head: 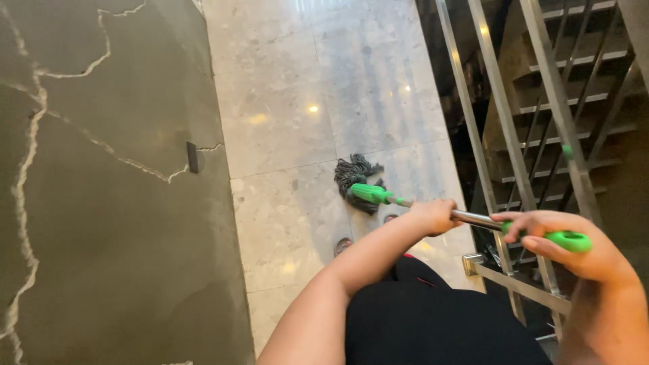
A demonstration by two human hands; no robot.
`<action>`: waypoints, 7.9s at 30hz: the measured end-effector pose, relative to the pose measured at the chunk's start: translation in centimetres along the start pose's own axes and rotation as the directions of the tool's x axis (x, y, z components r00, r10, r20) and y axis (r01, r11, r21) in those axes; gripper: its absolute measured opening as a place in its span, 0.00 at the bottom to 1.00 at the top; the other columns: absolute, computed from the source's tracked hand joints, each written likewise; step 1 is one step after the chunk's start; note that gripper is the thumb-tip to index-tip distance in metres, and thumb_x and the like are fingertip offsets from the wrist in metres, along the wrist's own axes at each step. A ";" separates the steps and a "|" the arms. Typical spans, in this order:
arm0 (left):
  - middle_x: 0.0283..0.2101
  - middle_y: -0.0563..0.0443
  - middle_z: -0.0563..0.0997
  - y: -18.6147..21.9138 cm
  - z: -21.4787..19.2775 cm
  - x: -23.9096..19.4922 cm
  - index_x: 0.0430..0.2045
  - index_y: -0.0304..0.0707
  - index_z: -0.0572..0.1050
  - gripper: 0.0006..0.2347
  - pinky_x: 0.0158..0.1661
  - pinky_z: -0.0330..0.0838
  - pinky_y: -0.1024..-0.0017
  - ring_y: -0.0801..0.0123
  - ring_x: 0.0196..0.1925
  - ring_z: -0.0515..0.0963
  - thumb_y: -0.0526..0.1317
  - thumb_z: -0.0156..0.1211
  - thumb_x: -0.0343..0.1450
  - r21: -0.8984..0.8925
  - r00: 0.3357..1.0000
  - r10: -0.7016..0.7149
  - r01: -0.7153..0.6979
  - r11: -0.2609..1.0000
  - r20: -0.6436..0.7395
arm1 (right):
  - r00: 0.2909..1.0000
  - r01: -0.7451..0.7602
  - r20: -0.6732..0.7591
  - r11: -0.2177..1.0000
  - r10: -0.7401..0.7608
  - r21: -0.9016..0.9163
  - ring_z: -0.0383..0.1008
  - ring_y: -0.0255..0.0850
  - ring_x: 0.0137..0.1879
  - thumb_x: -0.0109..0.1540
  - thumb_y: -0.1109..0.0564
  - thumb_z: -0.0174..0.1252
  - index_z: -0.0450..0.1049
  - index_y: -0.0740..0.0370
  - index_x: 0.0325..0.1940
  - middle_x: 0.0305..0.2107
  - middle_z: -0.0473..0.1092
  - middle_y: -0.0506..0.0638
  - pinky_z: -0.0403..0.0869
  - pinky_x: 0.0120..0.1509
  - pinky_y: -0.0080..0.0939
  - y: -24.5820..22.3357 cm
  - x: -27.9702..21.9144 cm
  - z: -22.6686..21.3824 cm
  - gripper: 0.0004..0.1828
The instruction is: The person mops a tiled floor using a green-handled mop, moving from a hallway past a metal gate and potted plant into a storage area with shelves and boxes. The person continues mopping along walls and around obstacles, maintaining a consistent back-and-forth motion.
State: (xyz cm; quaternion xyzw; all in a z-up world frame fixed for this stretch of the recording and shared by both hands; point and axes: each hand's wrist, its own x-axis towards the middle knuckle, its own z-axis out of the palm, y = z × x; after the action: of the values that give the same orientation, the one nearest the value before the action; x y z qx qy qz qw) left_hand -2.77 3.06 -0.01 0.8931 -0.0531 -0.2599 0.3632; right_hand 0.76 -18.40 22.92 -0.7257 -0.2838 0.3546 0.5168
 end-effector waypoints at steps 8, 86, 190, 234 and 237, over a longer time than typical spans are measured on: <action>0.47 0.42 0.83 -12.7 -1.0 -13.5 0.44 0.46 0.77 0.17 0.50 0.72 0.48 0.48 0.51 0.81 0.55 0.59 0.69 -0.010 0.960 -0.258 0.258 0.966 -0.111 | 0.983 0.034 0.173 0.990 -0.058 0.138 0.74 0.48 0.64 0.63 0.60 0.58 0.81 0.67 0.40 0.43 0.79 0.55 0.71 0.65 0.47 2.3 8.9 13.0 0.08; 0.37 0.36 0.82 -11.5 35.6 -36.8 0.30 0.43 0.81 0.09 0.42 0.75 0.49 0.40 0.43 0.81 0.46 0.63 0.66 -0.155 0.802 -0.324 0.286 0.946 -0.501 | 0.950 0.201 0.200 0.961 -0.238 0.191 0.80 0.45 0.46 0.65 0.60 0.56 0.80 0.66 0.45 0.41 0.80 0.54 0.78 0.55 0.45 10.1 -23.3 34.7 0.09; 0.40 0.36 0.82 2.6 70.8 -70.0 0.34 0.40 0.81 0.14 0.43 0.76 0.51 0.41 0.44 0.80 0.50 0.67 0.64 -0.248 0.786 -0.435 0.359 0.900 -0.440 | 0.957 0.166 0.204 0.966 -0.206 0.198 0.77 0.39 0.41 0.61 0.56 0.62 0.78 0.62 0.46 0.33 0.78 0.51 0.76 0.47 0.41 20.4 -66.0 58.3 0.12; 0.38 0.42 0.85 44.9 103.5 -49.2 0.27 0.47 0.82 0.09 0.46 0.78 0.54 0.46 0.45 0.83 0.49 0.61 0.66 0.017 0.964 0.241 -0.241 0.970 -0.108 | 0.883 0.173 -0.449 0.984 -0.135 0.045 0.76 0.44 0.47 0.66 0.65 0.57 0.71 0.63 0.32 0.31 0.71 0.50 0.72 0.68 0.46 22.8 -118.7 38.6 0.07; 0.35 0.42 0.84 49.3 104.9 -48.4 0.26 0.46 0.82 0.09 0.45 0.78 0.56 0.48 0.42 0.84 0.48 0.65 0.61 -0.047 0.936 0.352 -0.353 0.934 -0.021 | 0.863 0.024 -0.505 0.997 0.014 0.068 0.76 0.47 0.48 0.62 0.67 0.57 0.72 0.67 0.30 0.31 0.72 0.54 0.72 0.59 0.48 23.2 -122.9 38.1 0.06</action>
State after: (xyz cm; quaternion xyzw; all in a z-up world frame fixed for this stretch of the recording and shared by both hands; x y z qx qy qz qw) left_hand -92.49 -84.36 -9.13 0.8614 -0.2036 -0.1861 0.4264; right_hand -101.13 -100.19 19.92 -0.7732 -0.1277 0.1609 0.6000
